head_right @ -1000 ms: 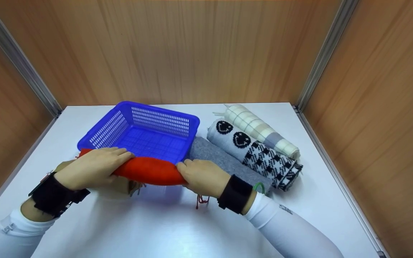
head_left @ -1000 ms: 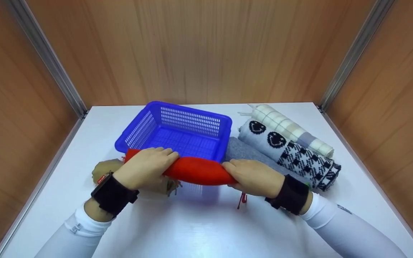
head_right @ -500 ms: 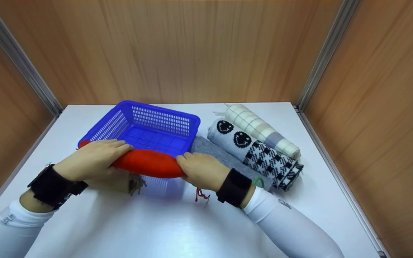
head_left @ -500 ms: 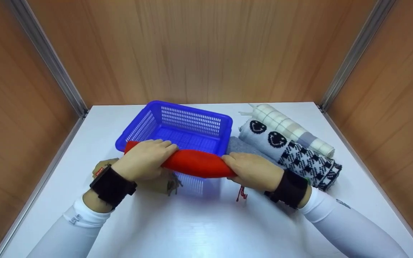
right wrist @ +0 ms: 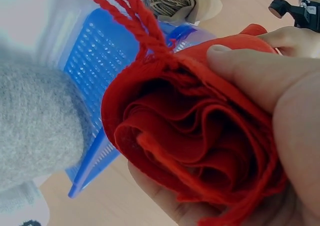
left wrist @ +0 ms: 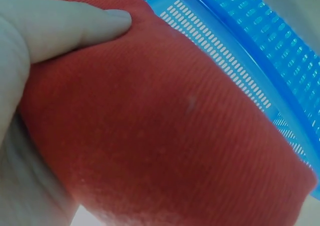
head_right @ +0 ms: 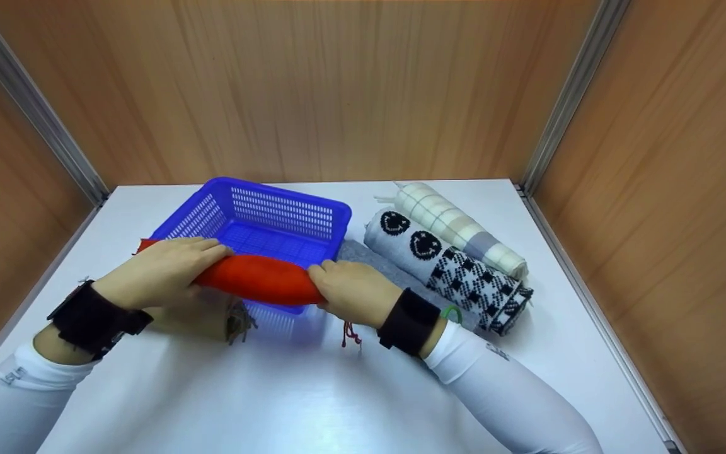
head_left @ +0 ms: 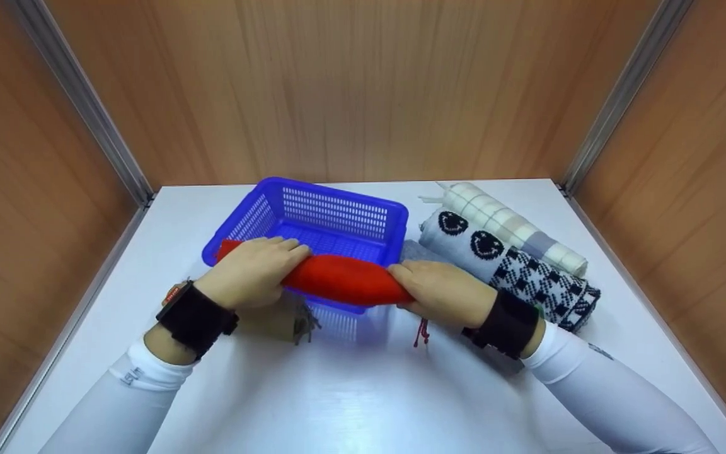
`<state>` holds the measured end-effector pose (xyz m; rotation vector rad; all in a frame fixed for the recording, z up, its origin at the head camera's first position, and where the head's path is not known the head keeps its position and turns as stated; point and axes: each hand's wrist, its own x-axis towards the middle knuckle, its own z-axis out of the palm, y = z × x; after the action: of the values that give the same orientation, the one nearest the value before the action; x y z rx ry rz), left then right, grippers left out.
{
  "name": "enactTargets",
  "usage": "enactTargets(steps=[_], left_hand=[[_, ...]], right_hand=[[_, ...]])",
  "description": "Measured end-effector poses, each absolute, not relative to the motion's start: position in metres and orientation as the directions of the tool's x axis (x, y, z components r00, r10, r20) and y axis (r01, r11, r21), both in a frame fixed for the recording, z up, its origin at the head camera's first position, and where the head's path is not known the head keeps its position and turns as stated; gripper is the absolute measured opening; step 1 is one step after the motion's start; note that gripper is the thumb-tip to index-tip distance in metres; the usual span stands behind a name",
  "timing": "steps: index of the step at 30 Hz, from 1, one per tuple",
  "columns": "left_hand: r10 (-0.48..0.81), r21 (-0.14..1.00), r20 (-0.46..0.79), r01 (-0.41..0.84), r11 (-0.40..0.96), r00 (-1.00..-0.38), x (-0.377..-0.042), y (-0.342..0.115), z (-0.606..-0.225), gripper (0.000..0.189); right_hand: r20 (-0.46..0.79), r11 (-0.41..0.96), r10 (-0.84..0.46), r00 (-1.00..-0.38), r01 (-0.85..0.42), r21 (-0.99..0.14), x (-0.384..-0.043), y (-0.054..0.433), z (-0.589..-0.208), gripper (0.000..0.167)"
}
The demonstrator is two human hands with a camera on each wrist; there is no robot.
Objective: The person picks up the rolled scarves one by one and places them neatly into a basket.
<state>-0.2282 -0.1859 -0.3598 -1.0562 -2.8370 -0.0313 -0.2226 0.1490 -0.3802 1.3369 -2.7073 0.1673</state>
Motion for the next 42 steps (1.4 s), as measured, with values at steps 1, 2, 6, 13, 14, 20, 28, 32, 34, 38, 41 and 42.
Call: enactTargets(steps=[1,2,6,13,14,20,28,32,34,38,41,42], left_hand=[[0.649,-0.018,0.113,0.652,0.758,-0.752,-0.229,-0.186,-0.359,0.043],[0.647,-0.015,0.111,0.649,0.76,-0.755,-0.229,-0.186,-0.359,0.044],[0.635,-0.007,0.104,0.638,0.77,-0.765,-0.23,-0.188,-0.357,0.046],[0.626,-0.01,0.103,0.629,0.778,-0.773,-0.235,-0.189,-0.353,0.046],[0.629,-0.015,0.108,0.631,0.775,-0.77,-0.236,-0.189,-0.352,0.045],[0.626,-0.016,0.111,0.628,0.778,-0.772,-0.242,-0.19,-0.347,0.046],[0.609,0.006,0.089,0.612,0.791,-0.788,-0.249,-0.191,-0.344,0.048],[0.629,-0.009,0.114,0.632,0.775,-0.769,-0.254,-0.192,-0.343,0.043],[0.637,-0.015,0.122,0.64,0.768,-0.761,-0.256,-0.193,-0.343,0.04],[0.636,-0.02,0.121,0.639,0.769,-0.762,-0.261,-0.193,-0.341,0.037],[0.627,-0.022,0.113,0.629,0.777,-0.77,-0.264,-0.194,-0.34,0.037],[0.625,-0.022,0.109,0.626,0.779,-0.773,-0.265,-0.194,-0.339,0.037]], right_hand=[[0.153,0.604,-0.783,-0.603,-0.796,-0.044,-0.223,0.149,-0.379,0.039],[0.151,0.605,-0.783,-0.603,-0.796,-0.041,-0.223,0.148,-0.379,0.038],[0.156,0.598,-0.788,-0.595,-0.801,-0.033,-0.224,0.147,-0.377,0.036],[0.147,0.608,-0.781,-0.607,-0.793,-0.046,-0.227,0.145,-0.374,0.032],[0.149,0.607,-0.782,-0.606,-0.794,-0.043,-0.228,0.144,-0.373,0.031],[0.157,0.604,-0.783,-0.602,-0.796,-0.039,-0.233,0.142,-0.369,0.03],[0.133,0.625,-0.77,-0.624,-0.78,-0.042,-0.238,0.138,-0.365,0.031],[0.134,0.628,-0.768,-0.626,-0.778,-0.032,-0.241,0.138,-0.365,0.028],[0.129,0.63,-0.767,-0.628,-0.776,-0.034,-0.243,0.137,-0.365,0.027],[0.091,0.645,-0.757,-0.647,-0.762,-0.058,-0.246,0.134,-0.362,0.028],[0.065,0.658,-0.746,-0.662,-0.749,-0.076,-0.248,0.132,-0.36,0.03],[0.059,0.661,-0.744,-0.666,-0.746,-0.079,-0.249,0.132,-0.36,0.03]])
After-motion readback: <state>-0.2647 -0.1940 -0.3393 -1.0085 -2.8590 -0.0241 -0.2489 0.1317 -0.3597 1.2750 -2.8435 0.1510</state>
